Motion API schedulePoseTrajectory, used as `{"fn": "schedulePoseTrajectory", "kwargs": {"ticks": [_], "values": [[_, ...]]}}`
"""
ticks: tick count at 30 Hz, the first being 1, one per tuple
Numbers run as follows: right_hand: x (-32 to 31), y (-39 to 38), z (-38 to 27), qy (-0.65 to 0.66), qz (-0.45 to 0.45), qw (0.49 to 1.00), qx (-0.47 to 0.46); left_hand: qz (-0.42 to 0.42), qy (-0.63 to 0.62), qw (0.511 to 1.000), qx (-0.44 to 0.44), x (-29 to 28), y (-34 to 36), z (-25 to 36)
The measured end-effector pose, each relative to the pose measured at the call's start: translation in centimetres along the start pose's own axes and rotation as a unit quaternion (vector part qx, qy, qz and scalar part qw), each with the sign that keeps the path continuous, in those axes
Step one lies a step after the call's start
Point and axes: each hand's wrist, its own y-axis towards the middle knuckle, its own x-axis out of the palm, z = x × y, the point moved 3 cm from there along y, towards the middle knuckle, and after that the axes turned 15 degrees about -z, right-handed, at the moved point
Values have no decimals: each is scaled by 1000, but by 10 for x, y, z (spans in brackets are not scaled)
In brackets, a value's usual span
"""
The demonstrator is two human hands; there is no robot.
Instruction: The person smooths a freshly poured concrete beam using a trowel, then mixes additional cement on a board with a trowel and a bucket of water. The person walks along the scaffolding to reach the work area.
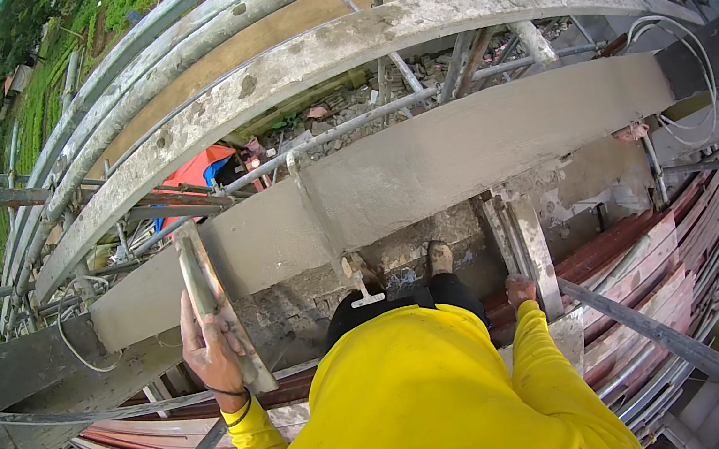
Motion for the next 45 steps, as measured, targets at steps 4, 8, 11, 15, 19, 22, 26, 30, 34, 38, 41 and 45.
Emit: {"fn": "schedulePoseTrajectory", "kwargs": {"ticks": [4,8,11,15,19,22,26,30,34,38,41,45], "values": [[-33,39,-46,-156,32,985,-72,-57,-21,998,7,82,-21,9],[-55,59,-58,-96,-22,986,-134,-48,1,998,28,119,-21,-11],[-70,69,-33,-82,-41,986,-137,-41,81,993,78,137,-14,-12],[-95,100,27,-395,-26,878,-270,-6,168,976,140,132,-20,3],[-126,147,112,-255,-81,958,-105,50,184,974,124,73,3,-34],[-98,97,60,-90,-179,979,27,143,169,971,85,1,-3,-50],[-96,77,29,-44,-181,981,54,132,141,975,109,-11,-6,-34],[-90,75,-18,-73,-188,979,38,6,65,993,100,73,-13,-13],[-78,72,-75,-78,-176,981,-7,-38,75,981,175,113,-5,-19],[-68,59,-136,-71,-152,985,-35,20,110,981,159,72,-1,-37],[-87,94,-137,-162,-198,959,-120,52,122,985,106,5,3,-49],[-122,123,-114,-72,-395,885,-237,186,179,963,75,-124,9,-92]]}}
